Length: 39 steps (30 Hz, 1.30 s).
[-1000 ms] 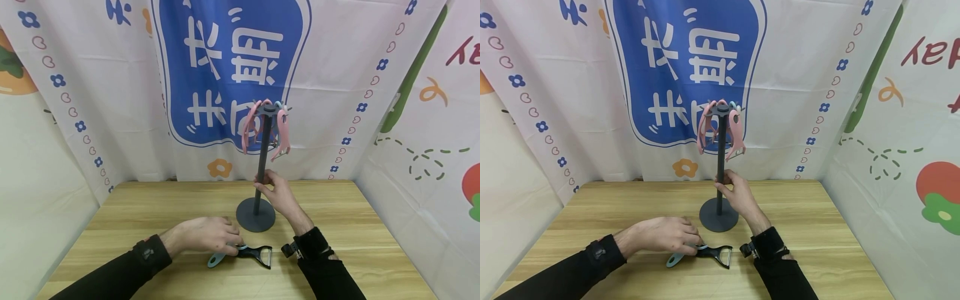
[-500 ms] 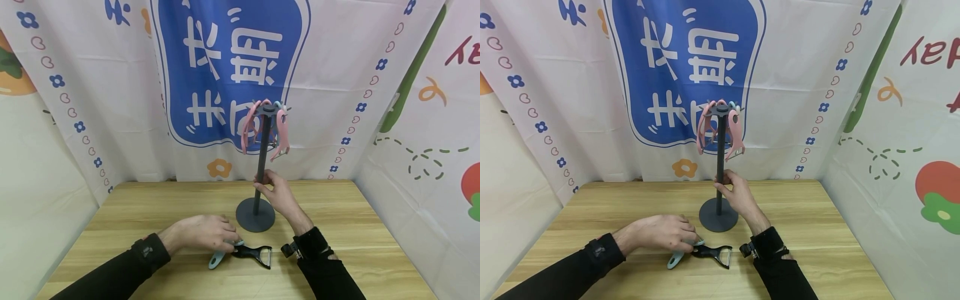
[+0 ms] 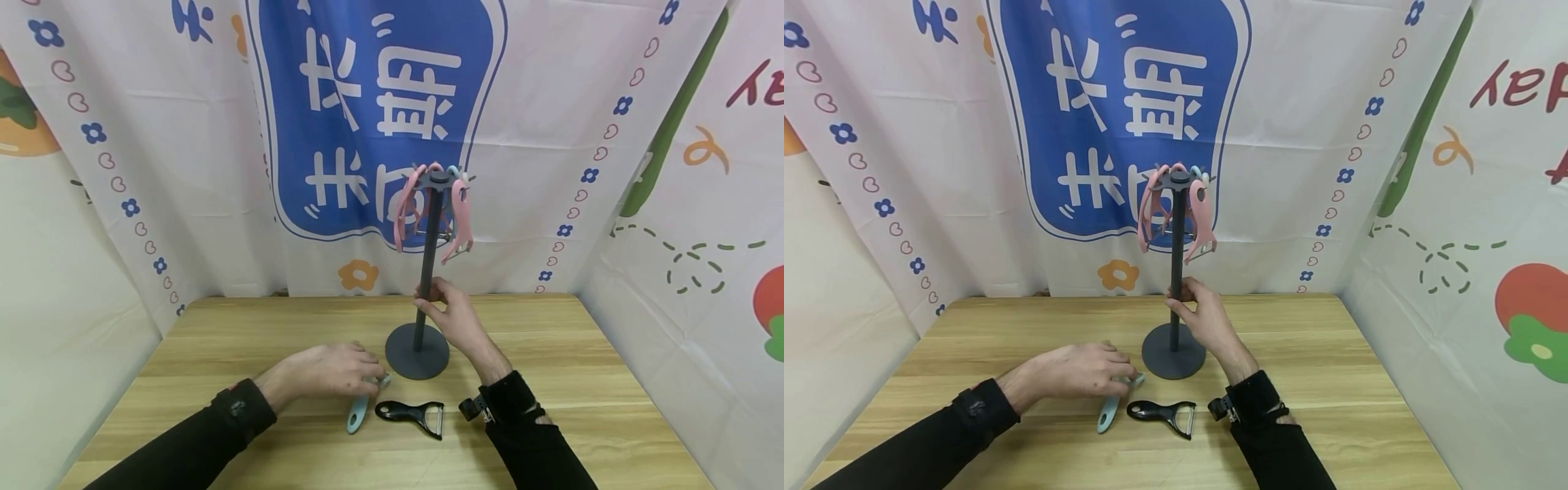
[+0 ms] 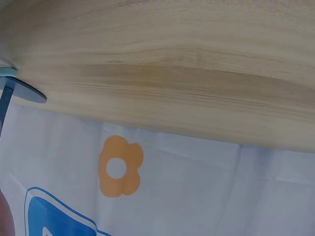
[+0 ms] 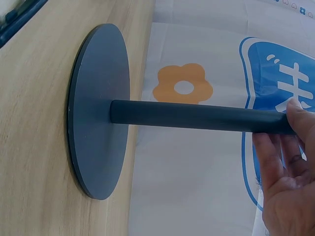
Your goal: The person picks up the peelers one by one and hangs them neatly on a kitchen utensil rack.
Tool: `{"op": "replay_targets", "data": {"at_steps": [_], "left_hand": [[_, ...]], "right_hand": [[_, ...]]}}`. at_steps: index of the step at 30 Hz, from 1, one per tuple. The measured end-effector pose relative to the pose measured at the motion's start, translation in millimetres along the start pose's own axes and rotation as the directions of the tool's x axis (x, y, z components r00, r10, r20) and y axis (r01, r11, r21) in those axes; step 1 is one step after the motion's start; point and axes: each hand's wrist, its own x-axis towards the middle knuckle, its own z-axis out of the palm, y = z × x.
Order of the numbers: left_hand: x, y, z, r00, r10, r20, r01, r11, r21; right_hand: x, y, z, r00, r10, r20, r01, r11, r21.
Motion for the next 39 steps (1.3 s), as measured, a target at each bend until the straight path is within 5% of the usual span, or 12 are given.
{"op": "replay_targets", "data": {"at_steps": [18, 30, 39], "left_hand": [[-3.6, -5.6, 6.6, 0.984, -0.142, 0.107, 0.143, 0.990, -0.011], [4.3, 0.1, 8.8, 0.996, -0.065, 0.056, 0.069, 0.995, -0.073], [6.2, 0.4, 6.1, 0.993, -0.085, 0.087, 0.094, 0.990, -0.107]], "right_hand": [[0.3, 0.7, 0.2, 1.000, -0.004, -0.009, 0.004, 1.000, -0.006], [-0.6, 1.1, -0.3, 1.000, 0.000, -0.002, 0.000, 1.000, -0.005], [-1.0, 0.5, -0.5, 1.000, 0.006, 0.006, -0.006, 1.000, 0.003]]}}
